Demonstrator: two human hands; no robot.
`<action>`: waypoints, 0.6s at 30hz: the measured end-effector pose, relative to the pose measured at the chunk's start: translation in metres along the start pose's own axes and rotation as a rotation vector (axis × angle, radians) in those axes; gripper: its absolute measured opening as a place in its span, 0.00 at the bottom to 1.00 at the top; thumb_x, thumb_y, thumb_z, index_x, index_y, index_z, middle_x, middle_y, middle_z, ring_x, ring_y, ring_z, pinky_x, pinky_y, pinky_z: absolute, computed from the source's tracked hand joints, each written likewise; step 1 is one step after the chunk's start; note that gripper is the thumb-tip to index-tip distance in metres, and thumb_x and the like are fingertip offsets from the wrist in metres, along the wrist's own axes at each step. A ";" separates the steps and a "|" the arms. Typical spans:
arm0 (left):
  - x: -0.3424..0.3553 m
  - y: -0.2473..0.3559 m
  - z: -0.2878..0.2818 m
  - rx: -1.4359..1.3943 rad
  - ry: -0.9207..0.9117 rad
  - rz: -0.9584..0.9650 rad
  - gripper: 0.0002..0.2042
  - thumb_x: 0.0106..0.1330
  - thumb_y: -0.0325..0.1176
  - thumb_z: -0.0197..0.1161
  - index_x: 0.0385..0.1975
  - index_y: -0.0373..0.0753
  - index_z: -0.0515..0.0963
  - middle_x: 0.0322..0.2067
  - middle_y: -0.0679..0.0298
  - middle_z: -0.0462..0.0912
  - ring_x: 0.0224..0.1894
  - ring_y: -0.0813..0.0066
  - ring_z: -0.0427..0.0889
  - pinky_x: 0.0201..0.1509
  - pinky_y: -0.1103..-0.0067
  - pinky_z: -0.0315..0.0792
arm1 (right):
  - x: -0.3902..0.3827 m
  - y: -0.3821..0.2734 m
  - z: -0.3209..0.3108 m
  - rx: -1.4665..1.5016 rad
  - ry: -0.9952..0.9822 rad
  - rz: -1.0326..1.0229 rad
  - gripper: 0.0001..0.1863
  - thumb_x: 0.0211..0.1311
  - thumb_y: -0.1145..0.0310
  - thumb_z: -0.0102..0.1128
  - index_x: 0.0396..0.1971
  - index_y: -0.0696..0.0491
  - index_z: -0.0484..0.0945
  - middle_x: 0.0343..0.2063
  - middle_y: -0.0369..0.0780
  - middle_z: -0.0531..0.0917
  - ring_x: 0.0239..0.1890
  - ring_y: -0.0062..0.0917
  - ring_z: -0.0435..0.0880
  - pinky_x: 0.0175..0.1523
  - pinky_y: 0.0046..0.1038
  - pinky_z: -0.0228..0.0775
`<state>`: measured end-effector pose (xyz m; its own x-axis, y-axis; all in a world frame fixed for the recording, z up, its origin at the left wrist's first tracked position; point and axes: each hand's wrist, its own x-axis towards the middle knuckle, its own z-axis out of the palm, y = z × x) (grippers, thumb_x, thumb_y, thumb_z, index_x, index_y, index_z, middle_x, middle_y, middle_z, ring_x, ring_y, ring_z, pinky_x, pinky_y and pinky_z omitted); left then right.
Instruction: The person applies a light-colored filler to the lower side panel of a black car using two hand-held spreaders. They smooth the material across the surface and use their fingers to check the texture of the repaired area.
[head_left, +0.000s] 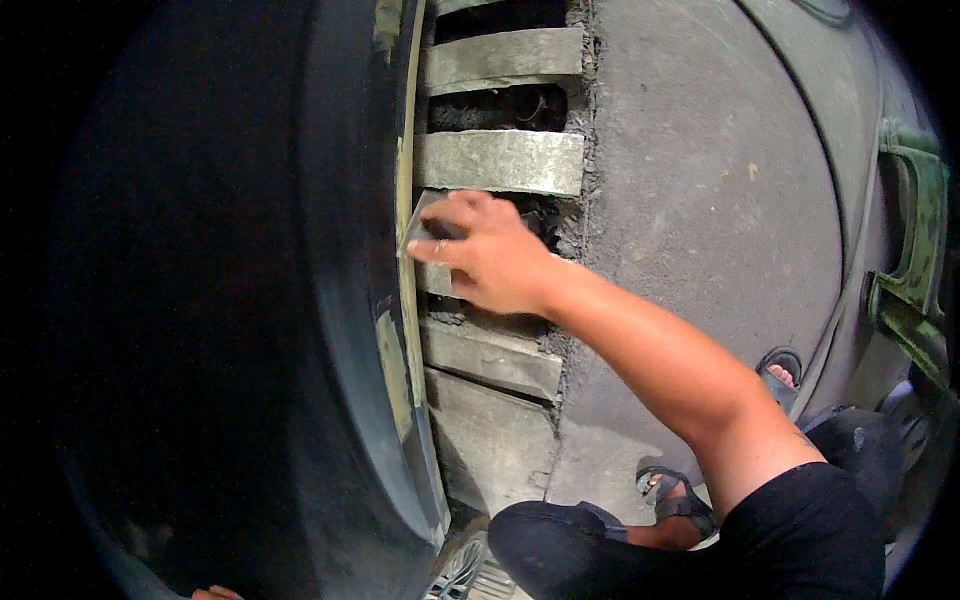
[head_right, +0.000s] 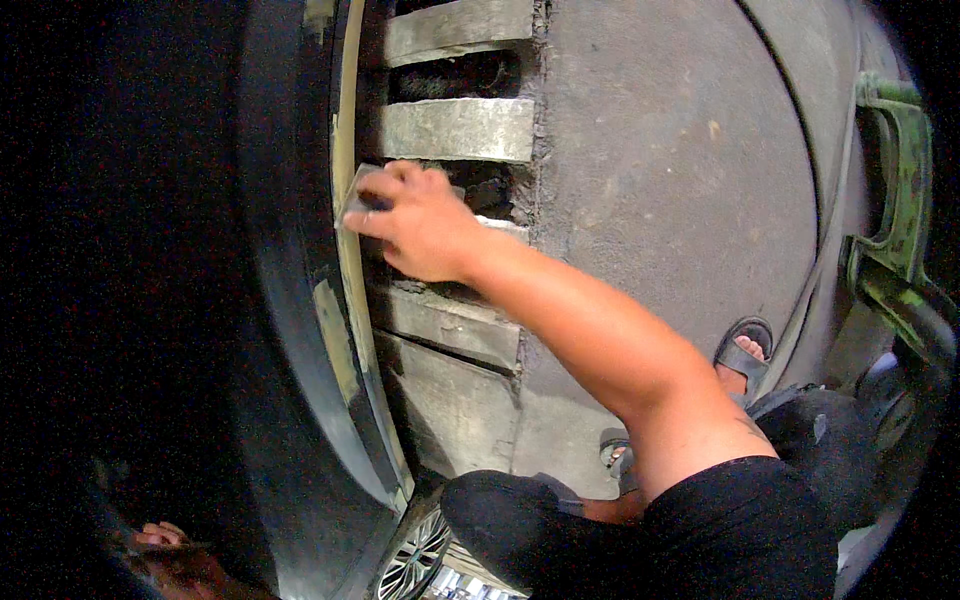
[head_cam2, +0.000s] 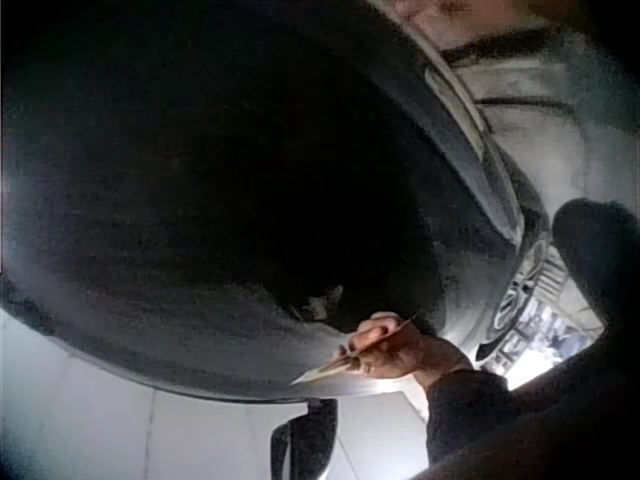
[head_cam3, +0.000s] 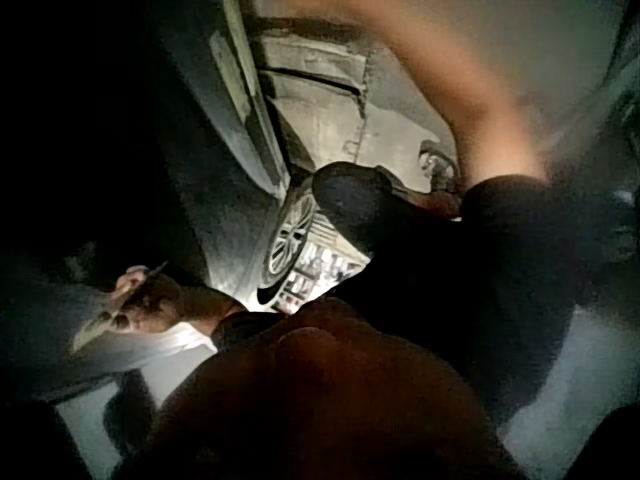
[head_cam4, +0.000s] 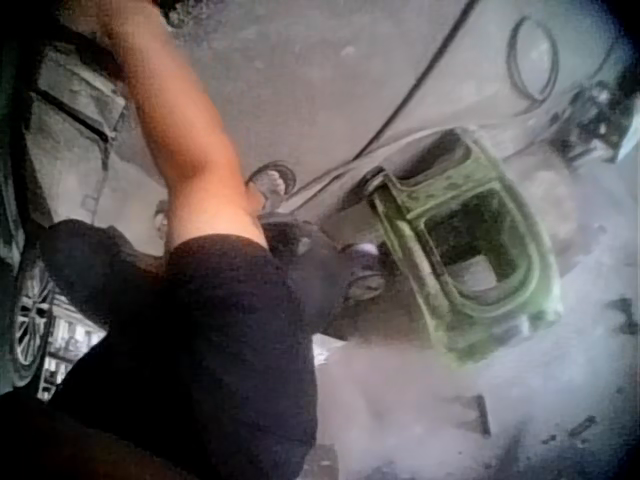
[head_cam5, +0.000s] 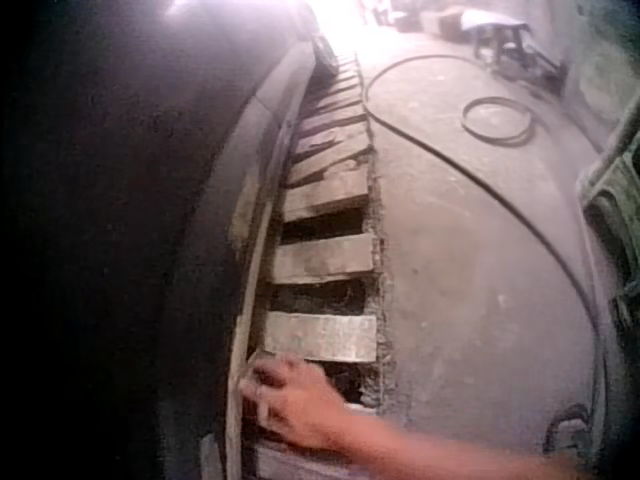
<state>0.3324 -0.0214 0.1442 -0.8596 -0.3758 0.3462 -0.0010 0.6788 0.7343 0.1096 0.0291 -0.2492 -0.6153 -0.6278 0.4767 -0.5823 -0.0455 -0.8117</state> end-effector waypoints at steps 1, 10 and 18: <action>0.000 0.000 -0.001 0.017 -0.003 0.004 0.16 0.68 0.35 0.52 0.54 0.43 0.66 0.41 0.49 0.77 0.36 0.55 0.78 0.35 0.66 0.73 | 0.006 0.010 -0.002 -0.021 0.057 -0.007 0.26 0.40 0.71 0.63 0.46 0.38 0.77 0.52 0.40 0.71 0.56 0.44 0.66 0.54 0.46 0.64; 0.002 0.004 0.000 0.038 0.006 -0.024 0.14 0.67 0.33 0.52 0.52 0.41 0.67 0.39 0.48 0.78 0.34 0.55 0.78 0.34 0.65 0.74 | 0.053 0.045 -0.024 -0.101 0.175 -0.001 0.27 0.39 0.75 0.60 0.46 0.40 0.79 0.52 0.42 0.72 0.56 0.43 0.68 0.55 0.43 0.65; 0.000 0.000 0.011 0.038 0.089 0.028 0.12 0.67 0.32 0.52 0.48 0.39 0.67 0.37 0.46 0.78 0.32 0.54 0.78 0.31 0.65 0.74 | 0.037 0.044 -0.018 -0.065 0.201 -0.037 0.26 0.38 0.73 0.62 0.45 0.40 0.79 0.51 0.40 0.73 0.54 0.42 0.70 0.53 0.43 0.66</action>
<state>0.3268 -0.0142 0.1375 -0.8107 -0.4095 0.4185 0.0019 0.7129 0.7013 0.0520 0.0174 -0.2610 -0.6827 -0.4591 0.5685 -0.6354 -0.0113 -0.7721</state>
